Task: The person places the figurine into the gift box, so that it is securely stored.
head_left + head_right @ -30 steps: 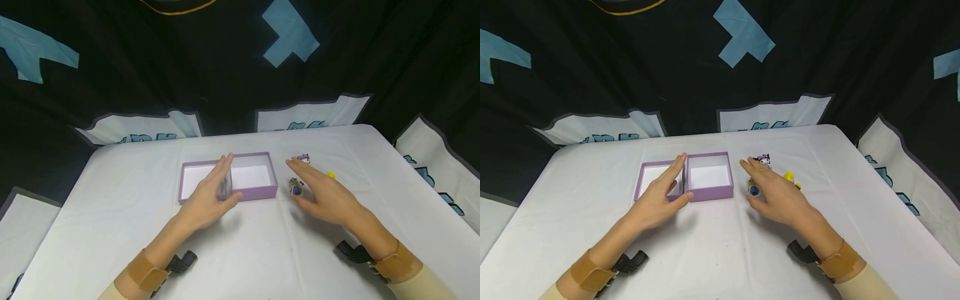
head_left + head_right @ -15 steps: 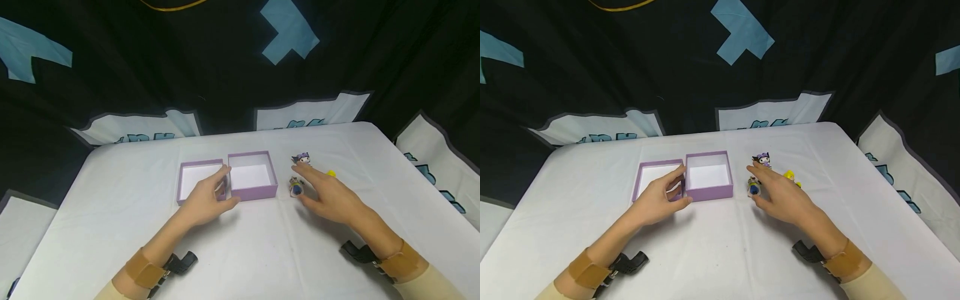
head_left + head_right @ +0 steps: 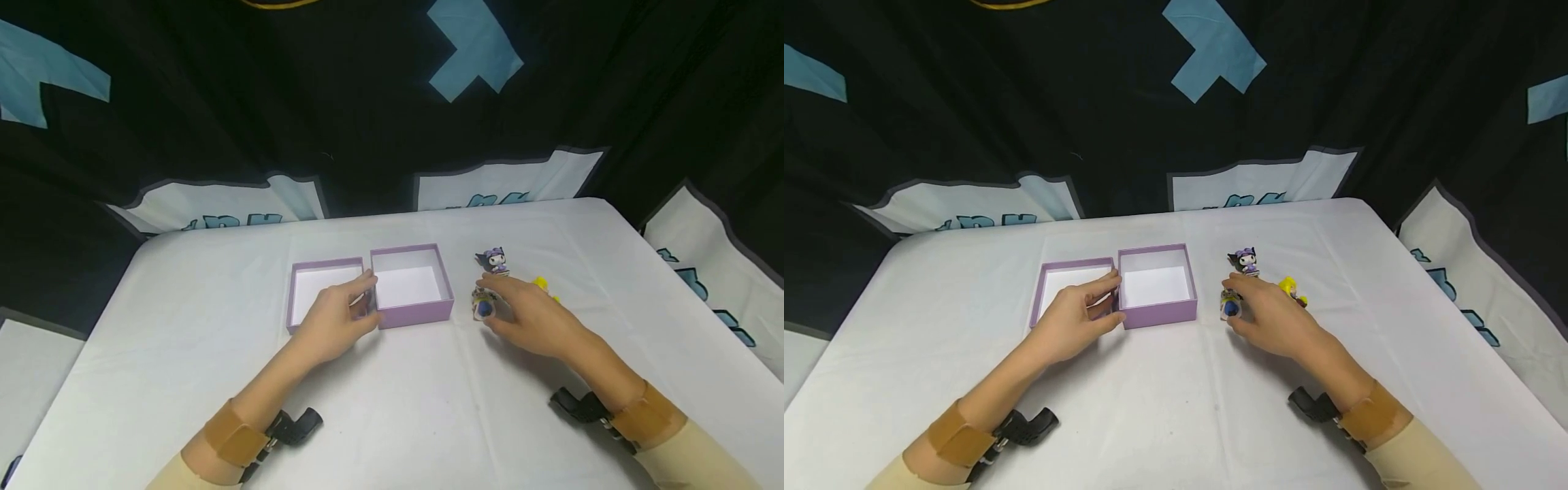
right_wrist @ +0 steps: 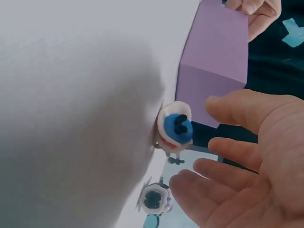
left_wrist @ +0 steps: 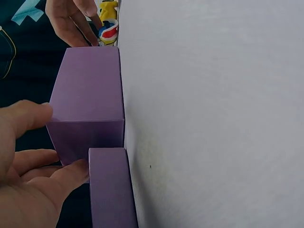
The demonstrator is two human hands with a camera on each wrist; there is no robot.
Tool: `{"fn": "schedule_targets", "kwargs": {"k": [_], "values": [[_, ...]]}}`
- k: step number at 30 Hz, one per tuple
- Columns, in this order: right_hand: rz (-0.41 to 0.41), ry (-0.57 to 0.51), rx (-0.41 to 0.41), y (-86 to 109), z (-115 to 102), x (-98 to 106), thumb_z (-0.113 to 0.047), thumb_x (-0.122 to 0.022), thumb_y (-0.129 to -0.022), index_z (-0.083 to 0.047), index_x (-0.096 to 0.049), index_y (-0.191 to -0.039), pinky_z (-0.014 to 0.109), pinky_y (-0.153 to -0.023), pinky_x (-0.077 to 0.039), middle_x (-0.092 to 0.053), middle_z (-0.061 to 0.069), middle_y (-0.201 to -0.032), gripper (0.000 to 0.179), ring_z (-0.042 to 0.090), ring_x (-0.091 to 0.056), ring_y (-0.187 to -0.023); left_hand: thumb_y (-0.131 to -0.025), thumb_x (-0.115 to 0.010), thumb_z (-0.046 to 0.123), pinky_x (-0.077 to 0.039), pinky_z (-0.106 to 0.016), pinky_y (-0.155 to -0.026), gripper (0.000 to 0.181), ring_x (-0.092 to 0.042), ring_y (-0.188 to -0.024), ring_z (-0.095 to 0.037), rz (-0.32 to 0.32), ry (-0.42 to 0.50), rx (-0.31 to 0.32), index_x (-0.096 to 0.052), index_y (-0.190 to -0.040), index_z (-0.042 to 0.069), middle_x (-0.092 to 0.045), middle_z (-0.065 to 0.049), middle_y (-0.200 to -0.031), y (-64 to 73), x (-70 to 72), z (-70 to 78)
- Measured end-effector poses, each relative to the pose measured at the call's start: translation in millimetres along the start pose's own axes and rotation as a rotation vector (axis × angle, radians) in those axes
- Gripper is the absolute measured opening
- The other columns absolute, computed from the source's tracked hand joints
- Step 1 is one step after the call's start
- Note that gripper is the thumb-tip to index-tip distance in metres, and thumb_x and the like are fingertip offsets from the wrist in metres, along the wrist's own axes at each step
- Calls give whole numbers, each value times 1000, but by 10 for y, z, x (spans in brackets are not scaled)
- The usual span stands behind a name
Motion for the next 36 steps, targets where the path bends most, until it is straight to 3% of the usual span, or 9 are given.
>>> {"fn": "schedule_targets", "kwargs": {"k": [10,18,36], "values": [[-28,7,-29,-93,32,-82,-10,-73,-85,1,-59,-128,50,-107,-43,-59,17,-131,47,33,-50,-126,-87,-71,4,-52,-20,-90,56,-58,-118,-22,17,52,15,-49,-137,-7,-40,-15,-149,-14,-7,-22],[-18,-54,-66,-122,71,-114,-5,-74,-84,-1,-64,-117,38,-85,-58,-66,9,-111,35,22,-64,-101,-87,-71,5,-52,-17,-87,56,-59,-116,-19,29,54,39,-49,-138,-6,-40,-12,-150,-6,-6,-6],[9,-43,-72,-90,-27,-109,-9,-80,-78,-4,-65,-107,31,-75,-56,-64,1,-99,33,16,-59,-88,-87,-70,6,-52,-16,-87,55,-58,-118,-19,34,48,64,-50,-138,-5,-40,-10,-150,9,0,6]]}}
Point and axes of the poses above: each hand's wrist, its own y-axis away from the middle knuckle, its own x-axis out of the back of the hand, z = x × y, the point moved 4 cm from there along -y, towards the middle knuckle
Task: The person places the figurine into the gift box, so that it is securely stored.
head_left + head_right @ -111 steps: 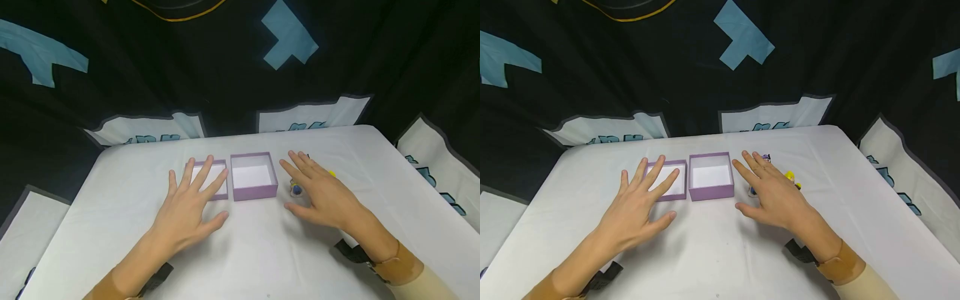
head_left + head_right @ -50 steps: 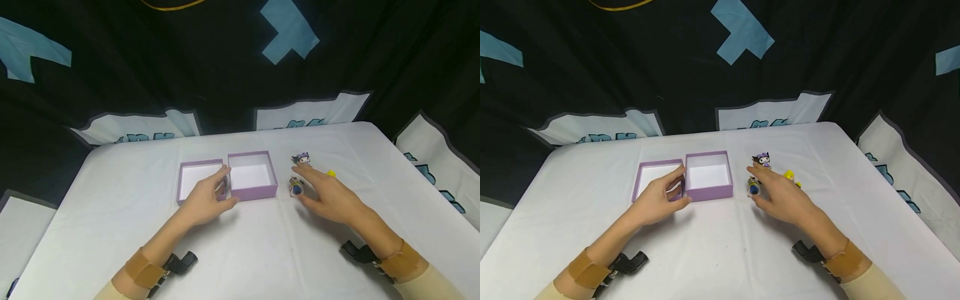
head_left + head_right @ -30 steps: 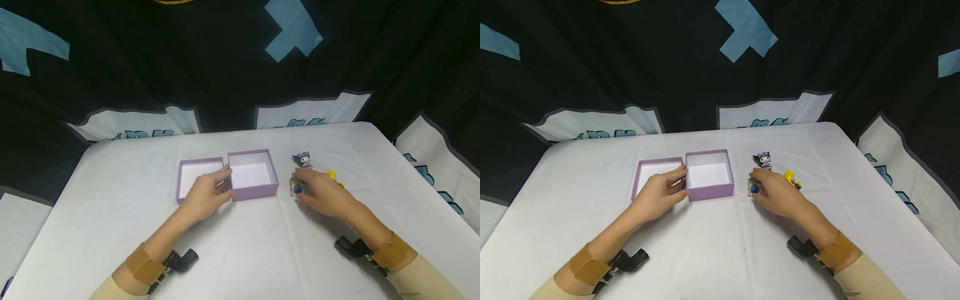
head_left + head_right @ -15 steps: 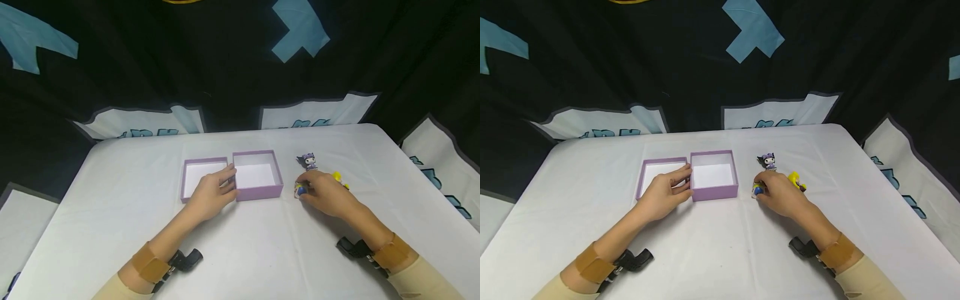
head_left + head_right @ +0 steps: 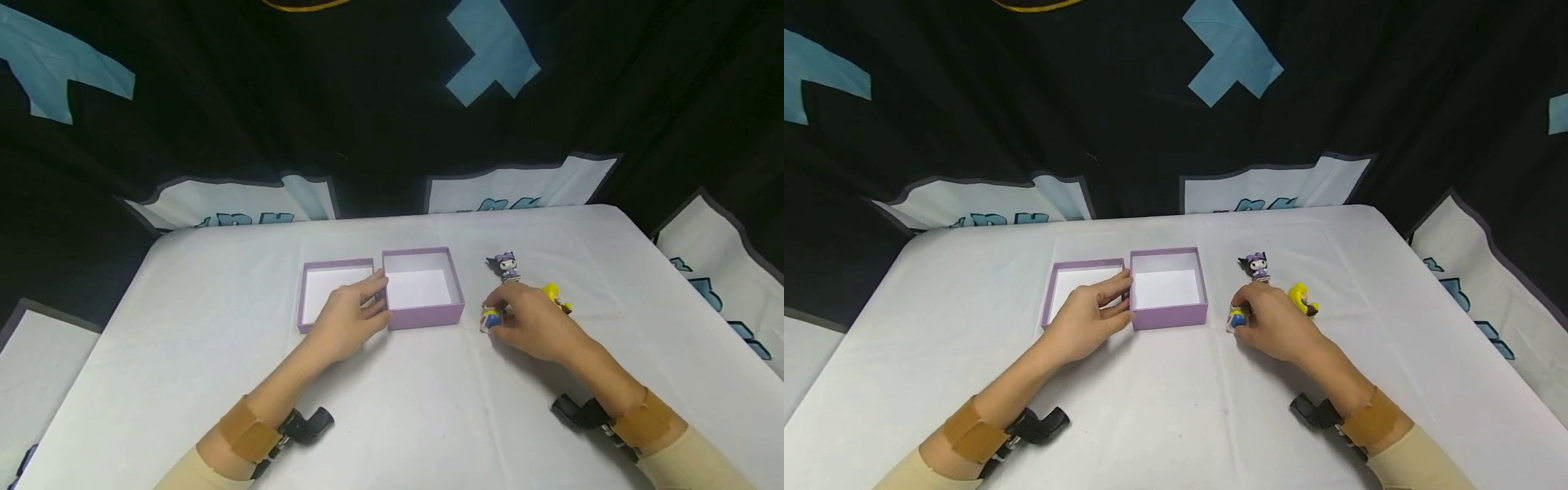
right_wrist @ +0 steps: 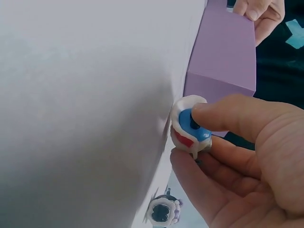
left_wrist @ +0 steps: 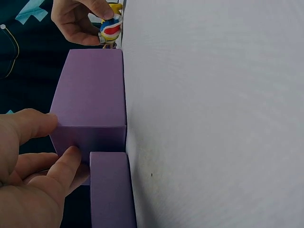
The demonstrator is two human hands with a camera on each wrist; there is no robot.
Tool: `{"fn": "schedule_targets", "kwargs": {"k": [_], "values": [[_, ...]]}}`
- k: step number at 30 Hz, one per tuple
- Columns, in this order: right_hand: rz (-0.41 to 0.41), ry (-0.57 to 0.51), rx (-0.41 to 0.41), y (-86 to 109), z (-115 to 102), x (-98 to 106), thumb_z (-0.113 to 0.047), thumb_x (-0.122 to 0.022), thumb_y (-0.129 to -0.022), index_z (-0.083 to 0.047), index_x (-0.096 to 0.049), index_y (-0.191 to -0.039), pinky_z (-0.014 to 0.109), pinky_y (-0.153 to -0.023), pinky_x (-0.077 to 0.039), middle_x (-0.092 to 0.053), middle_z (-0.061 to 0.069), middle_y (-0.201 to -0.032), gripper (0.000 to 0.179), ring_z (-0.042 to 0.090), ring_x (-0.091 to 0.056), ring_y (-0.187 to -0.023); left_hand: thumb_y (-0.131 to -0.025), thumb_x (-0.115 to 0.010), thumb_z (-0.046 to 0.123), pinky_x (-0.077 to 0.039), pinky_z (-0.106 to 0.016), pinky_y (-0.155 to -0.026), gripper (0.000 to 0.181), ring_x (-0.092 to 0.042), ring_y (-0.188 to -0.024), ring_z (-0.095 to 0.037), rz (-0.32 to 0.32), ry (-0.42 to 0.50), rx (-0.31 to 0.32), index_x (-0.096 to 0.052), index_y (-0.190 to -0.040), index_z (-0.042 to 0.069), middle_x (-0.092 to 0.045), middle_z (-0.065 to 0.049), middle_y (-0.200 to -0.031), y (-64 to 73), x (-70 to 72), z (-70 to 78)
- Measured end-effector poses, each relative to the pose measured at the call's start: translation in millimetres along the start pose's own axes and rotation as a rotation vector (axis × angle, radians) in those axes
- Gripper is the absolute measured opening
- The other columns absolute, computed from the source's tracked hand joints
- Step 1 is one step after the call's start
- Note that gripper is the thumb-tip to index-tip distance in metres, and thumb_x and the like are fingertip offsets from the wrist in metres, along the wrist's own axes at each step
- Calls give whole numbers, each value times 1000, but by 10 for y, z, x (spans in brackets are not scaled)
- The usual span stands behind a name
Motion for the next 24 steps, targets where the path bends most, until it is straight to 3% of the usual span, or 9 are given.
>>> {"fn": "schedule_targets", "kwargs": {"k": [9,24], "values": [[16,-38,24,-3,-19,16,-5,-81,-75,-4,-65,-109,29,-77,-59,-64,3,-105,37,15,-63,-89,-87,-70,2,-53,-18,-88,57,-55,-121,-25,4,58,-4,-48,-138,-9,-39,-13,-150,9,-1,13],[59,-126,97,-110,-172,180,-8,-81,-76,-8,-65,-108,34,-79,-60,-64,0,-105,36,18,-67,-91,-88,-69,5,-52,-16,-87,55,-58,-118,-18,4,57,10,-49,-138,-5,-40,-9,-151,2,-7,-32]]}}
Point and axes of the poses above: each hand's wrist, its own y-axis away from the middle knuckle, its own x-axis out of the back of the hand, z = x × y, the point moved 4 cm from there along -y, towards the middle knuckle
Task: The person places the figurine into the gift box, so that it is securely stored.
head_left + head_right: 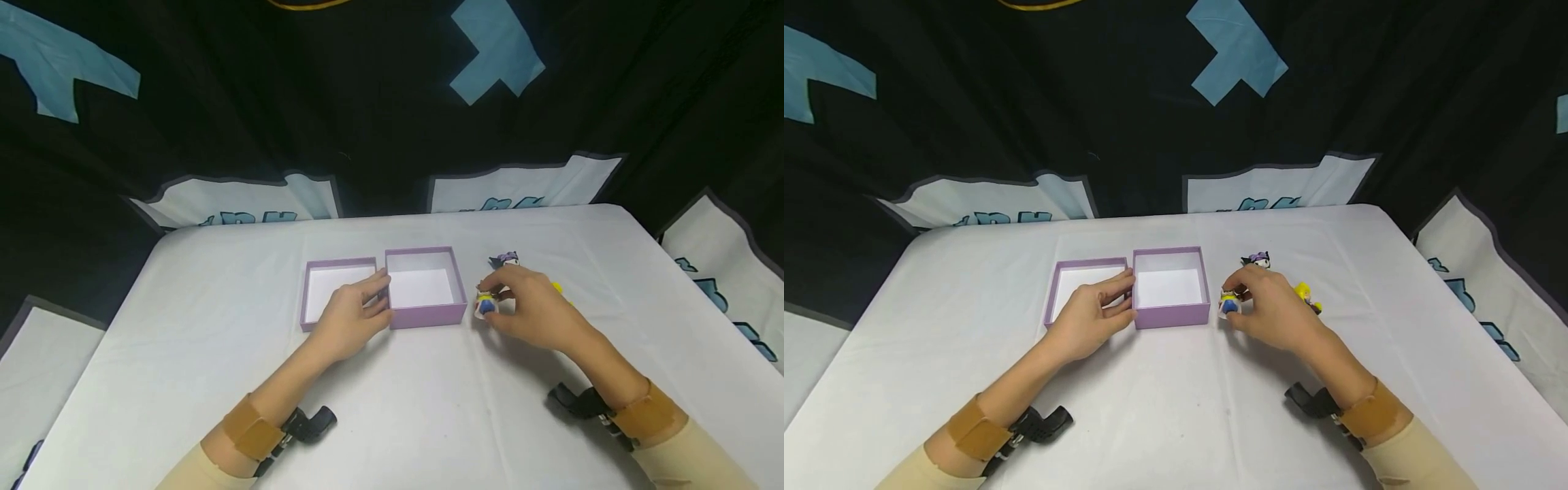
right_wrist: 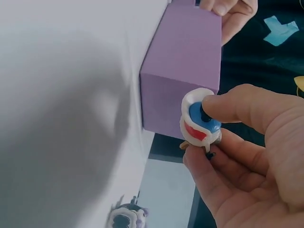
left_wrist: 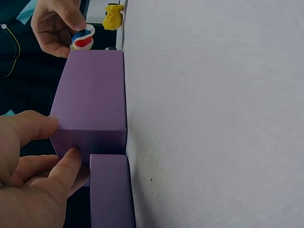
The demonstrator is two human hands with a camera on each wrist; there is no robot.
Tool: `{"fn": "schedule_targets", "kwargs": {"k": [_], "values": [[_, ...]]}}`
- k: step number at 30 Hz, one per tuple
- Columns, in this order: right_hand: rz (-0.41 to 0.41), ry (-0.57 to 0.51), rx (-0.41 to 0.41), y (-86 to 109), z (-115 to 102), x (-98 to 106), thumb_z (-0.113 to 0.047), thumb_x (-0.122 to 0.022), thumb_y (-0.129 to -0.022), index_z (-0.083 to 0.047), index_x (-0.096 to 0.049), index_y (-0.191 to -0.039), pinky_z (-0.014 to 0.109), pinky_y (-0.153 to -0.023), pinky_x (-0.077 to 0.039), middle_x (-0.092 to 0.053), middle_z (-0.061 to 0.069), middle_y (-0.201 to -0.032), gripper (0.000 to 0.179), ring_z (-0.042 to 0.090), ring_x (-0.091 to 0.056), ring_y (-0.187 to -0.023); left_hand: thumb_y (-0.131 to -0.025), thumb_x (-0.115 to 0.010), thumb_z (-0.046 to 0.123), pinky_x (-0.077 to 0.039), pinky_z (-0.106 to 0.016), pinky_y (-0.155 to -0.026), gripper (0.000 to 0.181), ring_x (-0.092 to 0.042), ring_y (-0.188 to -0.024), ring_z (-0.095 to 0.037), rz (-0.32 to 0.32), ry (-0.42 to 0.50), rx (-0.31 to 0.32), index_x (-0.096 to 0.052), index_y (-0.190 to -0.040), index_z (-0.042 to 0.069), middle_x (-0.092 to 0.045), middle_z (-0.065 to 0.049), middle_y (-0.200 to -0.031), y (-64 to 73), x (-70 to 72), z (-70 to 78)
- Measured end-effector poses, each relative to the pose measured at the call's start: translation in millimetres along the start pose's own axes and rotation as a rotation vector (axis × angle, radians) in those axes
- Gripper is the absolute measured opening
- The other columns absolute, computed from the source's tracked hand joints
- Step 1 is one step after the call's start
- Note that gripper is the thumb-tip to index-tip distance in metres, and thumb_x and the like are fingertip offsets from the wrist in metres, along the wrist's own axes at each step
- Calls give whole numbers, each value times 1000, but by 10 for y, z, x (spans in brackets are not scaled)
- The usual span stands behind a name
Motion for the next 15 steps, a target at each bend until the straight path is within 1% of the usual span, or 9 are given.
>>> {"fn": "schedule_targets", "kwargs": {"k": [6,9,12,15], "values": [[20,-24,45,-66,-12,82,-8,-82,-76,-9,-65,-107,36,-83,-59,-65,-2,-103,35,16,-66,-91,-88,-69,5,-53,-17,-86,55,-59,-116,-17,5,-6,9,-49,-138,-5,-40,-8,-150,5,10,15],[40,-29,72,-99,-31,119,-8,-82,-76,-10,-66,-106,34,-84,-59,-65,-4,-104,34,13,-65,-91,-88,-68,5,-53,-17,-86,55,-59,-116,-17,5,-4,7,-49,-138,-5,-40,-7,-150,0,15,16],[50,-30,79,-132,-52,127,-8,-82,-75,-11,-66,-105,29,-85,-58,-64,-5,-106,34,10,-63,-92,-88,-68,5,-52,-16,-87,56,-58,-117,-16,0,-1,8,-49,-139,-5,-40,-7,-150,-6,9,8],[51,-35,80,-167,-83,108,-9,-83,-75,-12,-66,-105,28,-85,-58,-63,-5,-107,34,10,-62,-93,-88,-68,5,-52,-16,-87,56,-59,-116,-16,-5,7,11,-49,-139,-5,-40,-7,-151,-8,-2,1]]}}
Point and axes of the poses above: each hand's wrist, its own y-axis away from the middle knuckle, its own x-axis out of the back of the hand, z = x × y, the point moved 4 cm from there along -y, towards the middle knuckle
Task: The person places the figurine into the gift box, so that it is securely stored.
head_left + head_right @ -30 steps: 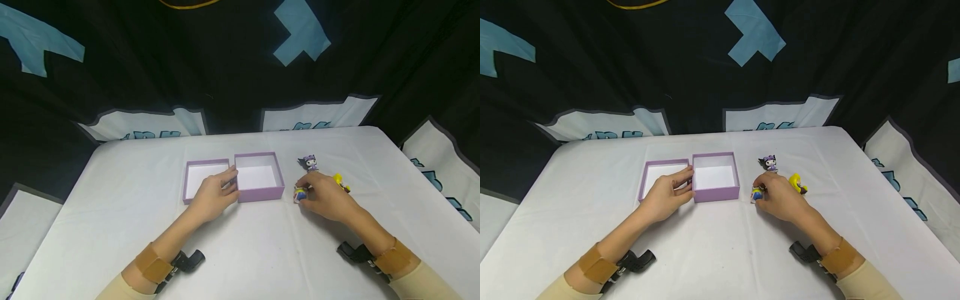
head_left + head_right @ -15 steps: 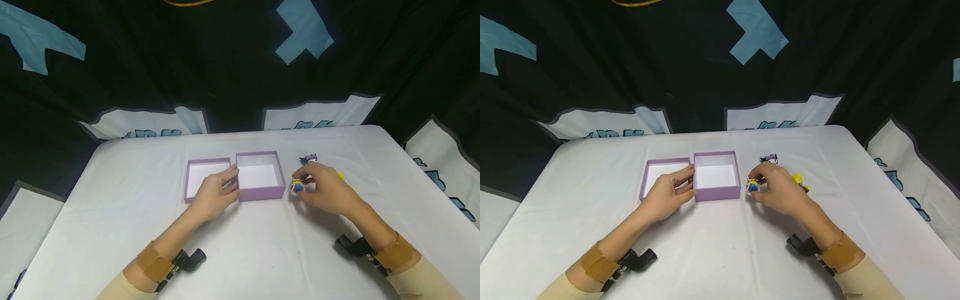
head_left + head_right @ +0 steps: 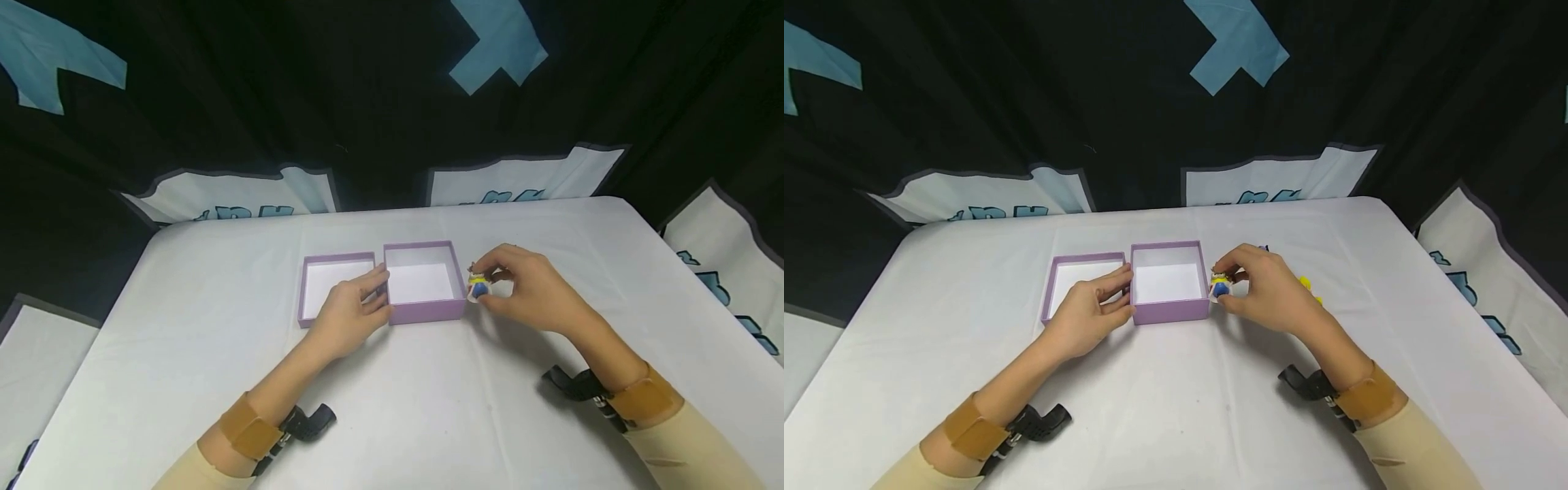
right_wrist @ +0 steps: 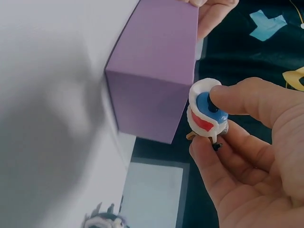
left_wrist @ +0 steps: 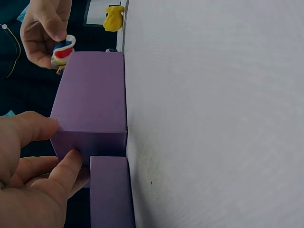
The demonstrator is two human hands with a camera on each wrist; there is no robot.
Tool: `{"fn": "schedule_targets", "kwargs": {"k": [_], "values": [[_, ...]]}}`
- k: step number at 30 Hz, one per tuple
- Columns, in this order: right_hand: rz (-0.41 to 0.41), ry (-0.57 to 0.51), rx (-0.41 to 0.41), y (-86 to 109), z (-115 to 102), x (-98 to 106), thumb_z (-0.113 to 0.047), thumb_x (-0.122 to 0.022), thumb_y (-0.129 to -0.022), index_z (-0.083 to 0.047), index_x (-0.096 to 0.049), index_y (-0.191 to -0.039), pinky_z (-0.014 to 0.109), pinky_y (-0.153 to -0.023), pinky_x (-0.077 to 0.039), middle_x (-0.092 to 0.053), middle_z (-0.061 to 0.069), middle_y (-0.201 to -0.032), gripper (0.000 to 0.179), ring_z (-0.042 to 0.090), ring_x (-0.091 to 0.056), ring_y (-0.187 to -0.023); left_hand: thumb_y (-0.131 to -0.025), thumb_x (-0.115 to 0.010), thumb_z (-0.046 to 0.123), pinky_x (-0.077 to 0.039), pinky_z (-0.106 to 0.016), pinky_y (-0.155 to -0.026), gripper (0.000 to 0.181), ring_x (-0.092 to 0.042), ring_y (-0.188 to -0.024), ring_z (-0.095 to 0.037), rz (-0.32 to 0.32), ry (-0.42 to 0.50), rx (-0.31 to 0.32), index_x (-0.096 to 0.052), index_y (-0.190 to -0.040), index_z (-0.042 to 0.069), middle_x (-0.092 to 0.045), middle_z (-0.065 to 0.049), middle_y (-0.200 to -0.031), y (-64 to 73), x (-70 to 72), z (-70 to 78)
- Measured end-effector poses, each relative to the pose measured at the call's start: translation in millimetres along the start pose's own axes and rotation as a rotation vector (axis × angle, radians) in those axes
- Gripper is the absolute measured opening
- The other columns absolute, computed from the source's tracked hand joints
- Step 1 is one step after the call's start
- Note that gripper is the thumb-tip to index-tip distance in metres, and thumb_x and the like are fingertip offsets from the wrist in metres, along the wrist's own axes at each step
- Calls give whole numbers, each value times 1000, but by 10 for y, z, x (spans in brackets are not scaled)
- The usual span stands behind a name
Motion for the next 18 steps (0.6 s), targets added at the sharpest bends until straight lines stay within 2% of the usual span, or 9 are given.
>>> {"fn": "schedule_targets", "kwargs": {"k": [14,18], "values": [[-36,-96,33,-231,-152,-155,-9,-81,-76,-10,-66,-104,27,-86,-57,-64,-4,-105,31,13,-66,-93,-88,-69,6,-53,-17,-86,56,-58,-117,-17,11,6,-4,-49,-139,-4,-40,-8,-150,-6,-5,-30],[-48,-104,21,-281,-166,-200,-9,-81,-76,-10,-66,-105,28,-86,-58,-64,-4,-105,32,14,-65,-95,-88,-69,5,-52,-16,-87,55,-57,-118,-18,14,12,-8,-49,-138,-6,-40,-9,-150,-8,-7,-28]]}}
Point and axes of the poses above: each hand's wrist, its own y-axis away from the middle knuckle, its own x-axis out of the back of the hand, z = x × y, the point moved 4 cm from there along -y, towards the middle knuckle
